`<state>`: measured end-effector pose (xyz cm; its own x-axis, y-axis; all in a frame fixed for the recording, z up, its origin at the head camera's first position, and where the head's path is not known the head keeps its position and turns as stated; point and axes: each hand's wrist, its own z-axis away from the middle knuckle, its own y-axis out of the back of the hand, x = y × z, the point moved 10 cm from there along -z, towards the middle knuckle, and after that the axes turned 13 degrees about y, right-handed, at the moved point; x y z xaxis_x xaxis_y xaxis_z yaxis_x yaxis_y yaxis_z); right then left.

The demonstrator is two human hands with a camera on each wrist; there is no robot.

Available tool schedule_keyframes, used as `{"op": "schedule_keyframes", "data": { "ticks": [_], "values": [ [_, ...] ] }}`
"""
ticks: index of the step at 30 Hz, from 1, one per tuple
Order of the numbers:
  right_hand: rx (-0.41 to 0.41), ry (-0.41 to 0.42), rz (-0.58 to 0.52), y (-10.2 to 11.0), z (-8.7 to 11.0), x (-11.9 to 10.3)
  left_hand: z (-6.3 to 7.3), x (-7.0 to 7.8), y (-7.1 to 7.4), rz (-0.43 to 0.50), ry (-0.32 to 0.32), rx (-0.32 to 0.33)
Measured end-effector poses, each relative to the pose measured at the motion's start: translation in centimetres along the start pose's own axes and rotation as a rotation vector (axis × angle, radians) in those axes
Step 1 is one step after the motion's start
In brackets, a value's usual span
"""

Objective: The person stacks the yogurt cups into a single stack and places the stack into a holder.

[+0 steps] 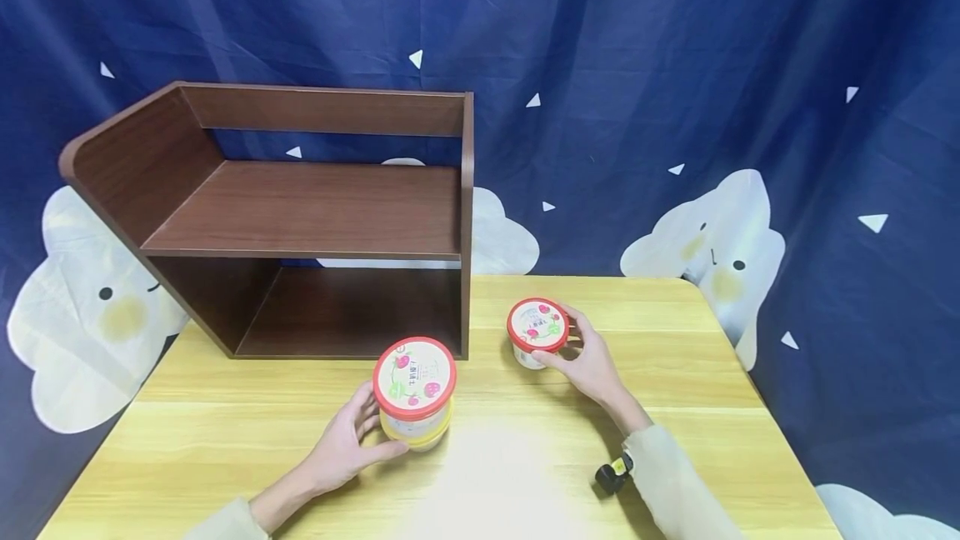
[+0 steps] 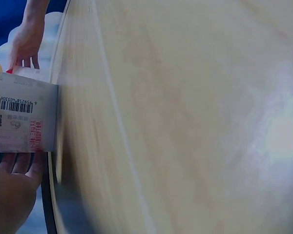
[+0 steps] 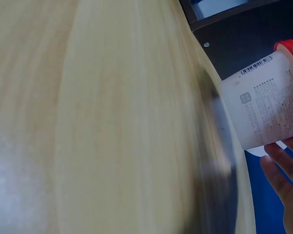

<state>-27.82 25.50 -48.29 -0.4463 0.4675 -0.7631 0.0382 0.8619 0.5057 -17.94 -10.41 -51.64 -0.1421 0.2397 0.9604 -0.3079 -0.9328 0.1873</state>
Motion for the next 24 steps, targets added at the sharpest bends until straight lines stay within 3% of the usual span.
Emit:
{"op": "schedule_keyframes", "data": {
  "ticks": [11,24],
  "values": [
    [-0.029,0.043,0.101,1.5,0.5,-1.9,0.1,0.0,0.1,-0.001,0.017,0.004],
    [-0.033,0.129,0.066,1.5,1.1,-4.8,0.0,0.1,-0.1,0.0,0.001,-0.003]
  ]
}}
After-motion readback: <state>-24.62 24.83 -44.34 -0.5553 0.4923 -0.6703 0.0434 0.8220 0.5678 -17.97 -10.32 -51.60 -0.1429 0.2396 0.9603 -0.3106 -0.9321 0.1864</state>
